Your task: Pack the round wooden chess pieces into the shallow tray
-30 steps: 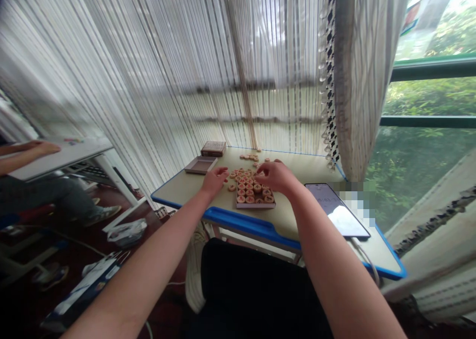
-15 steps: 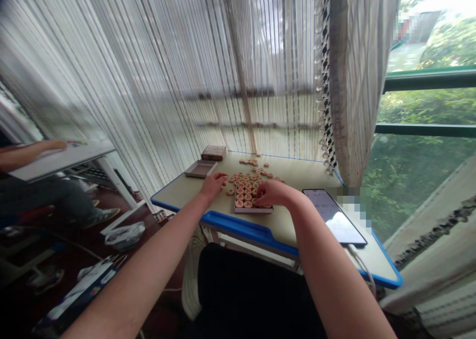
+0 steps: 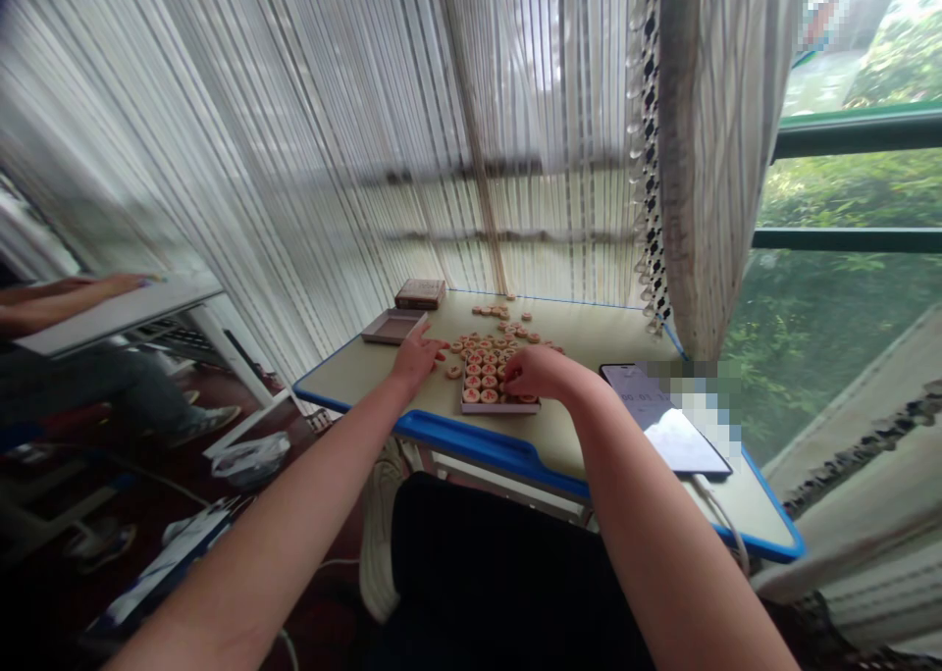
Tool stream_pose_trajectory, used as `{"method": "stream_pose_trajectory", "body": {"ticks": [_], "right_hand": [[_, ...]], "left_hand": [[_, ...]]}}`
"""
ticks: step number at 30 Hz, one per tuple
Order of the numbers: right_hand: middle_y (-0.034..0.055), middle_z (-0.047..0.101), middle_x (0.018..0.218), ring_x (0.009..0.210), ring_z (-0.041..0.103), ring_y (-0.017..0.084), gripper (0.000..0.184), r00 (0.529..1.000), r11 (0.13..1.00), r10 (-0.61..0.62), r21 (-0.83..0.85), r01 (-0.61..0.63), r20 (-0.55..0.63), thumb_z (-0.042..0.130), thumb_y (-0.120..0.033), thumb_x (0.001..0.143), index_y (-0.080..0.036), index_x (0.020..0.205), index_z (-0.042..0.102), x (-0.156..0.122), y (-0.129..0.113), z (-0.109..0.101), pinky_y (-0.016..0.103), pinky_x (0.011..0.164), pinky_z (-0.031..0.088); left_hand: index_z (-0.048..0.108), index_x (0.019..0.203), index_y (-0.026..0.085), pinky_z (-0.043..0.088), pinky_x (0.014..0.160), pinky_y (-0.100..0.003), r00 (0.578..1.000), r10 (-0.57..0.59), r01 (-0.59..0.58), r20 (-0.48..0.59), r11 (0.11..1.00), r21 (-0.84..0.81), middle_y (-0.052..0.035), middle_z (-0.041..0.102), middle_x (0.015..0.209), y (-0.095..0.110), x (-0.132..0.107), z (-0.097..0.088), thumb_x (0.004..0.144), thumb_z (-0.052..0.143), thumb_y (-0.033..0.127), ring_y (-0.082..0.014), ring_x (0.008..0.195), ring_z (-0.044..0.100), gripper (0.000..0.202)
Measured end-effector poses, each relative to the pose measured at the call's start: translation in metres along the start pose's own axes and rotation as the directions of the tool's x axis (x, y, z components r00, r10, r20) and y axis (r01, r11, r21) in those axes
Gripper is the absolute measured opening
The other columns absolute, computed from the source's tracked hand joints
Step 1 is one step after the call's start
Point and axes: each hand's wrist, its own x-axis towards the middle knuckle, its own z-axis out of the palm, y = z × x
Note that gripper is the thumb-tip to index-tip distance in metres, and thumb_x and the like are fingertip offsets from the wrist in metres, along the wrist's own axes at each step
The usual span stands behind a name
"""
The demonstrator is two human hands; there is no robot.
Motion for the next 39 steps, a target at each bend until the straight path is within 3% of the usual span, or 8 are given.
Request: {"method": "stream_pose_trajectory", "body": {"ticks": [3, 6, 9, 14, 22, 26, 32, 39], "right_hand": [[-0.0007, 0.062, 0.06, 0.056, 0.053, 0.014, 0.018, 1.0, 1.0, 0.009, 0.021, -0.009, 0.015, 0.057, -0.032, 0.066, -0.024, 0.075, 0.069, 0.001, 0.003, 0.001, 0.024, 0.052, 0.036], [0.0001, 0.064, 0.066, 0.059, 0.054, 0.014, 0.021, 1.0, 0.999, 0.012, 0.035, -0.011, -0.014, 0.054, -0.028, 0.068, -0.024, 0.08, 0.071, 0.001, 0.004, -0.001, 0.024, 0.054, 0.038], [0.0035, 0.064, 0.084, 0.073, 0.056, 0.016, 0.024, 0.989, 0.999, -0.032, -0.011, 0.031, -0.146, 0.054, -0.023, 0.067, -0.024, 0.084, 0.071, 0.002, 0.005, -0.003, 0.025, 0.067, 0.042], [0.0066, 0.057, 0.099, 0.093, 0.049, 0.022, 0.024, 0.939, 0.996, -0.049, -0.089, 0.02, -0.34, 0.056, -0.025, 0.069, -0.027, 0.088, 0.07, 0.006, 0.008, 0.0, 0.034, 0.086, 0.037], [0.0067, 0.058, 0.099, 0.097, 0.044, 0.025, 0.022, 0.937, 0.993, -0.038, -0.115, -0.003, -0.347, 0.056, -0.026, 0.071, -0.028, 0.088, 0.069, 0.011, 0.014, 0.009, 0.036, 0.086, 0.037], [0.0059, 0.06, 0.099, 0.097, 0.044, 0.025, 0.021, 0.932, 0.991, -0.083, -0.131, 0.039, -0.354, 0.056, -0.023, 0.071, -0.027, 0.087, 0.069, 0.014, 0.015, 0.011, 0.036, 0.085, 0.038], [0.0066, 0.06, 0.098, 0.096, 0.047, 0.023, 0.018, 0.868, 0.99, -0.136, -0.092, 0.104, -0.478, 0.055, -0.028, 0.075, -0.023, 0.088, 0.066, 0.019, 0.007, 0.015, 0.034, 0.082, 0.039], [0.0065, 0.061, 0.097, 0.096, 0.05, 0.022, 0.025, 0.834, 0.971, -0.222, -0.197, 0.139, -0.506, 0.047, -0.036, 0.082, -0.023, 0.096, 0.063, 0.02, -0.014, 0.025, 0.033, 0.078, 0.041]], "left_hand": [[0.038, 0.129, 0.01, 0.046, 0.063, -0.025, 0.999, 0.05, -0.049, -0.012, 0.994, 0.094, -0.0073, 0.067, 0.085, 0.0, 0.001, 0.0, 0.074, 0.05, 0.026, -0.014, 0.069, 0.061, 0.058], [0.052, 0.119, 0.014, 0.044, 0.082, -0.028, 0.978, 0.204, -0.182, -0.037, 0.929, 0.322, -0.0081, 0.064, 0.102, 0.001, -0.001, 0.001, 0.074, 0.049, 0.023, -0.0167, 0.089, 0.059, 0.046], [0.064, 0.105, 0.019, 0.038, 0.093, -0.03, 0.961, 0.257, -0.271, 0.105, 0.785, 0.557, -0.0054, 0.062, 0.11, 0.003, -0.006, 0.003, 0.072, 0.049, 0.019, -0.0199, 0.104, 0.053, 0.036], [0.066, 0.098, 0.025, 0.041, 0.085, -0.032, 0.963, 0.204, -0.27, 0.178, 0.704, 0.656, -0.0038, 0.066, 0.101, 0.002, -0.01, 0.006, 0.075, 0.048, 0.023, -0.0219, 0.096, 0.057, 0.03], [0.068, 0.076, 0.019, 0.043, 0.072, -0.032, 0.968, 0.199, -0.249, 0.149, 0.774, 0.581, -0.0084, 0.067, 0.08, 0.003, -0.009, 0.005, 0.072, 0.058, 0.036, -0.0226, 0.08, 0.059, 0.02], [0.065, 0.083, 0.016, 0.045, 0.067, -0.029, 0.958, 0.268, -0.283, 0.099, 0.846, 0.451, -0.0072, 0.065, 0.082, 0.001, -0.008, 0.004, 0.067, 0.064, 0.027, -0.0172, 0.071, 0.058, 0.019], [0.062, 0.096, 0.014, 0.049, 0.067, -0.027, 0.948, 0.307, -0.311, 0.081, 0.949, 0.043, -0.008, 0.064, 0.091, 0.002, -0.009, 0.005, 0.063, 0.069, 0.022, -0.0129, 0.069, 0.06, 0.034], [0.064, 0.098, 0.012, 0.048, 0.082, -0.035, 0.946, 0.159, -0.039, 0.284, 0.922, -0.386, -0.0097, 0.066, 0.094, 0.015, -0.019, 0.003, 0.058, 0.073, 0.03, -0.0183, 0.085, 0.062, 0.045]]}}
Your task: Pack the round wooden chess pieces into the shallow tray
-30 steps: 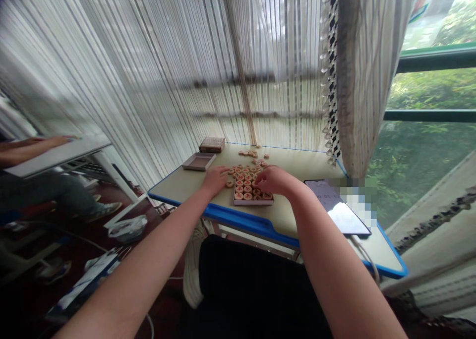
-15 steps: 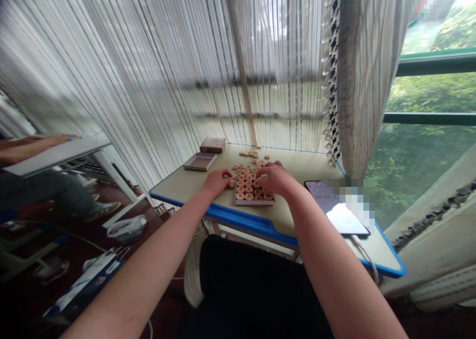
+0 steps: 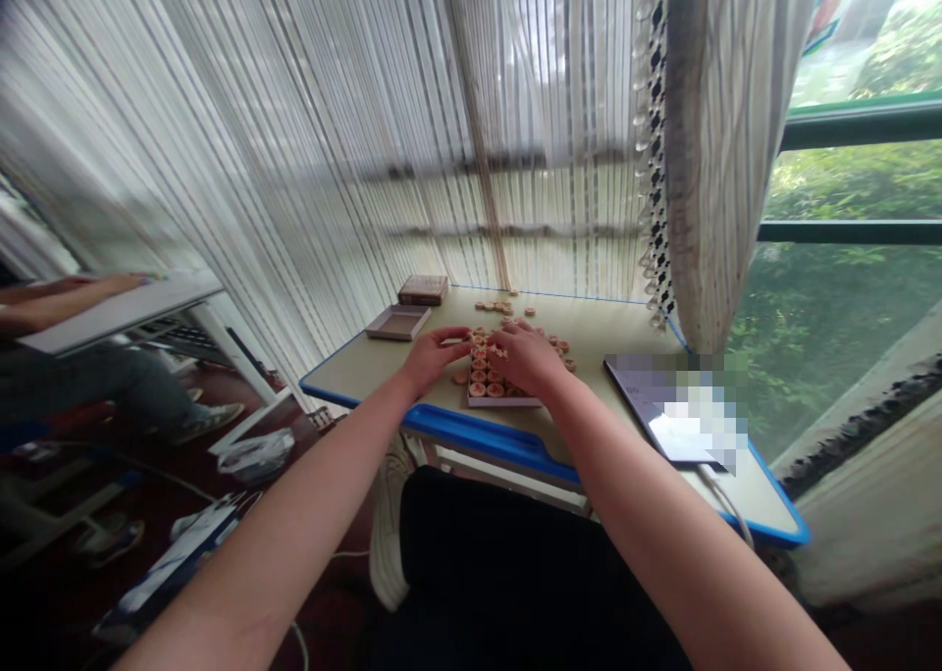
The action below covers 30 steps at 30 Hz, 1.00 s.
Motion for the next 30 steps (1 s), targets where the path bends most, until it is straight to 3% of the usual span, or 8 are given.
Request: {"method": "stream_pose_trajectory", "body": {"ticks": [3, 7, 13, 20, 25, 30], "right_hand": [[0.0068, 0.063, 0.098, 0.096, 0.051, 0.023, 0.03, 1.0, 1.0, -0.001, 0.012, 0.001, -0.023, 0.047, -0.038, 0.082, -0.022, 0.103, 0.06, 0.0, -0.005, -0.002, 0.033, 0.078, 0.041], [0.006, 0.065, 0.095, 0.095, 0.053, 0.022, 0.03, 0.998, 0.997, -0.021, 0.068, 0.025, -0.054, 0.049, -0.038, 0.081, -0.023, 0.104, 0.059, 0.0, -0.006, -0.002, 0.032, 0.077, 0.042], [0.0065, 0.065, 0.096, 0.092, 0.055, 0.021, 0.026, 0.991, 0.992, -0.086, 0.082, 0.094, -0.098, 0.049, -0.036, 0.082, -0.023, 0.101, 0.061, -0.001, -0.011, -0.001, 0.032, 0.078, 0.041], [0.0058, 0.066, 0.091, 0.086, 0.057, 0.018, 0.025, 0.988, 0.978, -0.113, 0.162, 0.129, -0.104, 0.046, -0.033, 0.085, -0.024, 0.1, 0.063, -0.001, -0.014, -0.002, 0.028, 0.076, 0.04], [0.0065, 0.066, 0.092, 0.087, 0.057, 0.018, 0.026, 0.987, 0.97, -0.102, 0.205, 0.126, -0.123, 0.046, -0.033, 0.085, -0.023, 0.102, 0.063, -0.001, -0.014, -0.004, 0.03, 0.078, 0.041], [0.0053, 0.066, 0.095, 0.089, 0.057, 0.018, 0.027, 0.981, 0.962, -0.098, 0.237, 0.136, -0.165, 0.05, -0.033, 0.082, -0.024, 0.104, 0.062, -0.002, -0.016, -0.004, 0.03, 0.082, 0.041]], "left_hand": [[0.065, 0.097, 0.012, 0.046, 0.087, -0.036, 0.996, -0.064, 0.07, 0.057, 0.99, -0.124, -0.0094, 0.066, 0.096, 0.004, -0.004, 0.001, 0.054, 0.076, 0.029, -0.0184, 0.087, 0.061, 0.047], [0.065, 0.097, 0.014, 0.046, 0.088, -0.037, 0.995, -0.091, 0.098, 0.042, 0.964, -0.247, -0.0069, 0.067, 0.095, 0.007, -0.005, 0.001, 0.049, 0.079, 0.024, -0.016, 0.083, 0.062, 0.051], [0.064, 0.095, 0.012, 0.048, 0.085, -0.036, 0.981, -0.128, 0.17, 0.145, 0.928, -0.332, -0.0072, 0.067, 0.091, 0.009, -0.006, -0.001, 0.054, 0.078, 0.023, -0.016, 0.081, 0.063, 0.045], [0.064, 0.092, 0.013, 0.048, 0.065, -0.025, 0.972, -0.167, 0.206, 0.166, 0.944, -0.257, -0.006, 0.066, 0.088, 0.015, -0.007, -0.001, 0.058, 0.074, 0.03, -0.0098, 0.068, 0.06, 0.04], [0.066, 0.087, 0.012, 0.039, 0.046, -0.019, 0.968, -0.195, 0.227, 0.158, 0.949, -0.218, -0.0065, 0.066, 0.079, 0.016, -0.007, -0.001, 0.062, 0.069, 0.038, -0.0052, 0.05, 0.052, 0.036], [0.066, 0.087, 0.011, 0.036, 0.044, -0.019, 0.977, -0.15, 0.181, 0.154, 0.961, -0.209, -0.0055, 0.065, 0.075, 0.012, -0.007, -0.003, 0.058, 0.073, 0.037, -0.004, 0.047, 0.049, 0.039]]}}
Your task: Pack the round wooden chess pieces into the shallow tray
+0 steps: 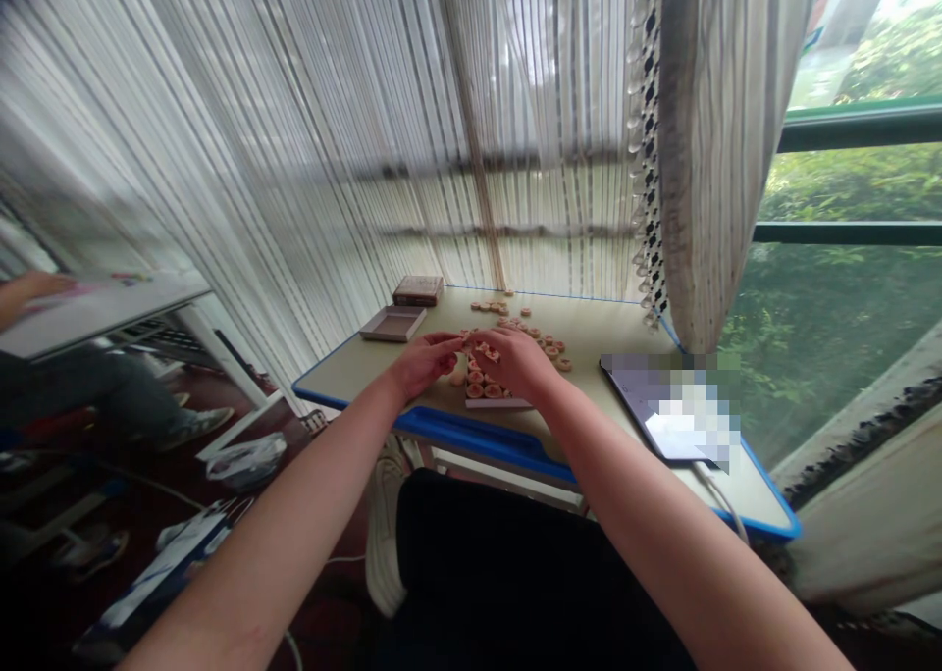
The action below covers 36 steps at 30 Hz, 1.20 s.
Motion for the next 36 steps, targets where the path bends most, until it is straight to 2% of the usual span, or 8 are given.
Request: {"method": "stream_pose_trajectory", "body": {"ticks": [10, 13, 16, 19, 23, 27, 32, 36], "right_hand": [[0.0058, 0.066, 0.091, 0.089, 0.056, 0.019, 0.026, 0.999, 0.998, -0.015, -0.06, 0.017, 0.034, 0.054, -0.039, 0.079, -0.023, 0.098, 0.064, 0.001, 0.0, -0.001, 0.032, 0.084, 0.04], [0.0056, 0.065, 0.088, 0.085, 0.056, 0.018, 0.027, 0.999, 0.998, 0.044, -0.043, -0.043, 0.031, 0.054, -0.039, 0.078, -0.022, 0.097, 0.064, 0.002, 0.002, -0.007, 0.03, 0.079, 0.041], [0.0029, 0.064, 0.081, 0.073, 0.056, 0.015, 0.027, 0.975, 0.979, 0.204, -0.022, -0.202, 0.084, 0.057, -0.04, 0.074, -0.023, 0.093, 0.065, 0.002, 0.011, -0.021, 0.026, 0.067, 0.043], [0.0019, 0.063, 0.083, 0.07, 0.056, 0.014, 0.026, 0.933, 0.954, 0.293, -0.005, -0.298, 0.209, 0.06, -0.039, 0.07, -0.024, 0.09, 0.066, -0.001, 0.023, -0.038, 0.025, 0.063, 0.043], [0.005, 0.061, 0.098, 0.075, 0.057, 0.016, 0.023, 0.875, 0.954, 0.277, -0.004, -0.3, 0.397, 0.066, -0.035, 0.065, -0.025, 0.085, 0.069, -0.005, 0.033, -0.049, 0.027, 0.067, 0.044], [0.0026, 0.064, 0.087, 0.072, 0.058, 0.016, 0.023, 0.8, 0.949, 0.286, -0.039, -0.313, 0.528, 0.065, -0.033, 0.065, -0.026, 0.086, 0.069, -0.008, 0.033, -0.046, 0.027, 0.066, 0.045], [-0.0007, 0.065, 0.072, 0.065, 0.057, 0.015, 0.023, 0.752, 0.945, 0.287, -0.049, -0.322, 0.594, 0.065, -0.034, 0.064, -0.025, 0.085, 0.068, -0.008, 0.03, -0.041, 0.025, 0.059, 0.044], [-0.0003, 0.064, 0.072, 0.063, 0.056, 0.015, 0.025, 0.756, 0.945, 0.302, -0.078, -0.318, 0.58, 0.065, -0.033, 0.063, -0.026, 0.086, 0.068, -0.007, 0.03, -0.04, 0.024, 0.056, 0.042]], "left_hand": [[0.062, 0.08, 0.011, 0.031, 0.038, -0.018, 0.998, 0.066, -0.062, -0.014, 0.978, 0.198, 0.0019, 0.055, 0.052, -0.001, -0.005, 0.007, 0.061, 0.068, 0.046, -0.0057, 0.041, 0.046, 0.04], [0.063, 0.084, 0.012, 0.03, 0.037, -0.019, 0.986, 0.123, -0.088, -0.109, 0.955, 0.283, -0.0008, 0.06, 0.058, -0.002, -0.004, 0.004, 0.067, 0.059, 0.051, -0.0056, 0.039, 0.044, 0.042], [0.064, 0.08, 0.013, 0.037, 0.046, -0.021, 0.883, 0.327, -0.126, -0.338, 0.857, 0.499, -0.0037, 0.064, 0.066, -0.004, 0.002, -0.005, 0.072, 0.053, 0.046, -0.0081, 0.048, 0.05, 0.035], [0.064, 0.079, 0.015, 0.043, 0.063, -0.024, 0.799, 0.441, -0.052, -0.409, 0.728, 0.683, -0.0046, 0.066, 0.073, -0.008, 0.008, -0.011, 0.069, 0.056, 0.033, -0.0129, 0.066, 0.057, 0.022], [0.066, 0.078, 0.016, 0.044, 0.07, -0.028, 0.867, 0.385, 0.021, -0.316, 0.607, 0.795, -0.0046, 0.066, 0.078, -0.012, 0.008, -0.01, 0.065, 0.056, 0.023, -0.0156, 0.071, 0.057, 0.017], [0.066, 0.077, 0.017, 0.043, 0.065, -0.027, 0.935, 0.289, 0.002, -0.205, 0.575, 0.818, -0.0036, 0.064, 0.075, -0.013, 0.004, -0.007, 0.062, 0.053, 0.017, -0.0149, 0.066, 0.055, 0.02], [0.064, 0.078, 0.016, 0.04, 0.057, -0.023, 0.967, 0.232, -0.041, -0.108, 0.558, 0.829, 0.0007, 0.057, 0.067, -0.015, 0.003, -0.012, 0.055, 0.053, 0.011, -0.011, 0.058, 0.048, 0.026], [0.062, 0.077, 0.015, 0.037, 0.052, -0.021, 0.984, 0.178, -0.091, -0.009, 0.546, 0.833, 0.0027, 0.054, 0.064, -0.016, 0.0, -0.017, 0.053, 0.06, 0.017, -0.0103, 0.057, 0.047, 0.025]]}}
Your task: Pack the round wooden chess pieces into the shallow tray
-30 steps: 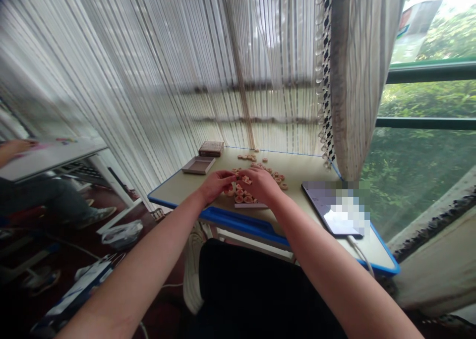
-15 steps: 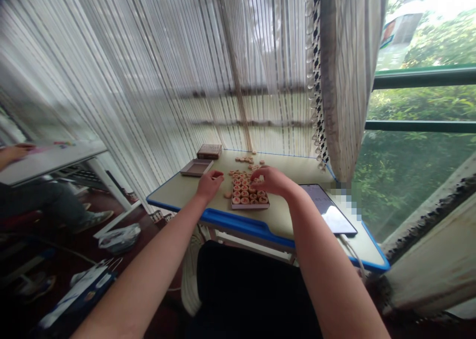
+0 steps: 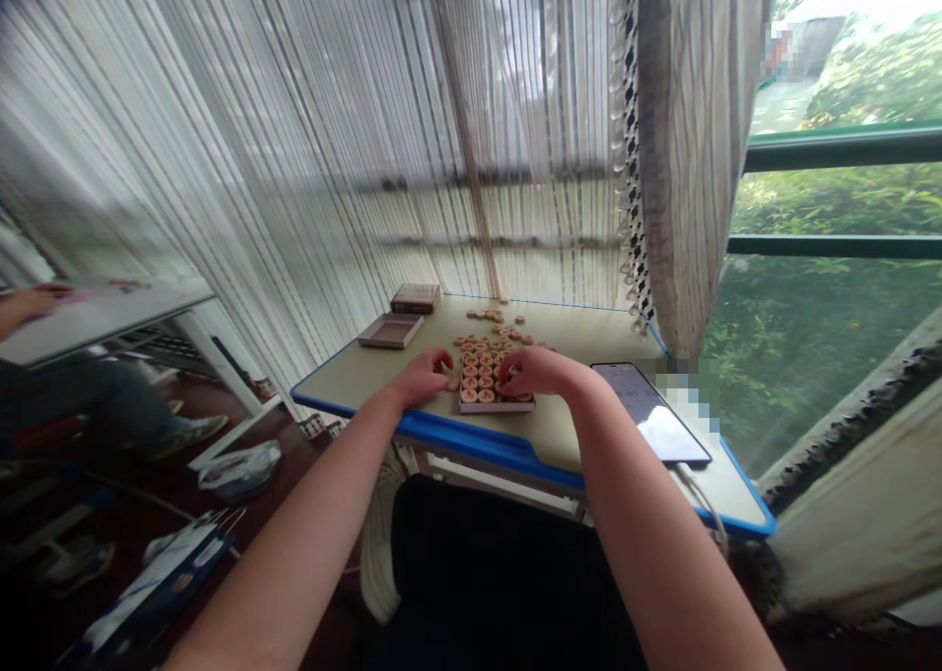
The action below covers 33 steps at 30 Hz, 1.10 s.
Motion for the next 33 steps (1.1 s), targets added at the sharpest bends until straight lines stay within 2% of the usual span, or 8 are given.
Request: {"method": "stream_pose_trajectory", "body": {"ticks": [5, 14, 18, 20, 22, 24, 29, 33], "right_hand": [[0.0017, 0.064, 0.075, 0.061, 0.055, 0.015, 0.027, 1.0, 1.0, 0.01, -0.013, -0.01, -0.029, 0.064, -0.037, 0.064, -0.025, 0.087, 0.067, 0.001, 0.002, 0.0, 0.024, 0.052, 0.04], [0.0005, 0.065, 0.073, 0.063, 0.056, 0.015, 0.024, 0.999, 0.999, 0.038, 0.03, -0.037, -0.036, 0.06, -0.041, 0.067, -0.026, 0.084, 0.069, -0.001, -0.003, -0.003, 0.024, 0.053, 0.04], [0.0013, 0.067, 0.076, 0.066, 0.058, 0.015, 0.023, 0.993, 0.998, 0.043, 0.05, -0.038, -0.107, 0.054, -0.039, 0.073, -0.025, 0.083, 0.07, -0.001, -0.004, -0.004, 0.025, 0.057, 0.041], [0.0019, 0.066, 0.076, 0.066, 0.057, 0.015, 0.024, 0.989, 0.998, 0.052, 0.033, -0.048, -0.138, 0.054, -0.04, 0.073, -0.024, 0.083, 0.069, -0.001, -0.005, -0.005, 0.025, 0.056, 0.04], [0.0026, 0.066, 0.077, 0.066, 0.057, 0.015, 0.027, 0.986, 0.998, 0.065, 0.037, -0.06, -0.151, 0.054, -0.043, 0.073, -0.023, 0.083, 0.069, 0.0, -0.005, -0.005, 0.025, 0.056, 0.04], [0.003, 0.066, 0.076, 0.066, 0.057, 0.015, 0.03, 0.986, 0.996, 0.075, 0.055, -0.067, -0.149, 0.053, -0.045, 0.073, -0.021, 0.083, 0.069, 0.0, -0.006, -0.005, 0.024, 0.056, 0.039], [0.003, 0.065, 0.074, 0.065, 0.055, 0.015, 0.034, 0.978, 0.995, 0.1, 0.039, -0.095, -0.184, 0.052, -0.049, 0.073, -0.022, 0.083, 0.069, 0.001, -0.005, -0.004, 0.025, 0.056, 0.038], [0.0032, 0.064, 0.071, 0.061, 0.053, 0.014, 0.037, 0.976, 0.995, 0.095, 0.039, -0.089, -0.197, 0.05, -0.051, 0.073, -0.02, 0.081, 0.068, 0.0, -0.003, -0.004, 0.025, 0.054, 0.036]], "left_hand": [[0.063, 0.074, 0.016, 0.04, 0.054, -0.022, 0.995, 0.047, -0.045, 0.084, 0.999, -0.018, 0.0003, 0.059, 0.066, 0.001, -0.004, -0.003, 0.059, 0.061, 0.026, -0.0121, 0.06, 0.052, 0.018], [0.067, 0.086, 0.019, 0.043, 0.063, -0.024, 0.994, 0.07, -0.071, 0.078, 0.997, 0.014, -0.0016, 0.064, 0.077, 0.01, -0.009, -0.006, 0.068, 0.058, 0.034, -0.0138, 0.067, 0.055, 0.025], [0.069, 0.078, 0.017, 0.043, 0.074, -0.028, 0.996, 0.087, -0.082, -0.023, 0.982, 0.173, -0.0063, 0.064, 0.081, 0.004, 0.001, -0.003, 0.078, 0.047, 0.037, -0.0174, 0.077, 0.056, 0.03], [0.069, 0.079, 0.015, 0.042, 0.082, -0.03, 0.993, 0.041, -0.01, -0.107, 0.961, 0.277, -0.0093, 0.064, 0.084, 0.001, 0.006, 0.001, 0.08, 0.043, 0.033, -0.0197, 0.086, 0.055, 0.032], [0.066, 0.095, 0.012, 0.038, 0.09, -0.032, 0.979, -0.011, 0.084, -0.204, 0.931, 0.354, -0.0124, 0.062, 0.096, 0.001, 0.008, 0.004, 0.08, 0.042, 0.029, -0.0218, 0.097, 0.052, 0.033], [0.058, 0.113, 0.013, 0.033, 0.095, -0.036, 0.972, 0.008, 0.094, -0.236, 0.904, 0.417, -0.0131, 0.057, 0.112, 0.004, 0.007, 0.008, 0.08, 0.041, 0.025, -0.0233, 0.108, 0.046, 0.039], [0.053, 0.118, 0.034, 0.028, 0.097, -0.043, 0.997, 0.073, -0.055, -0.018, 0.874, 0.482, 0.0043, 0.046, 0.131, 0.014, 0.0, 0.011, 0.077, 0.041, 0.021, -0.0262, 0.118, 0.037, 0.044], [0.06, 0.108, 0.027, 0.029, 0.096, -0.039, 0.997, 0.026, 0.01, -0.073, 0.89, 0.456, -0.0002, 0.056, 0.12, 0.014, -0.001, 0.009, 0.078, 0.042, 0.023, -0.0235, 0.114, 0.041, 0.035]]}}
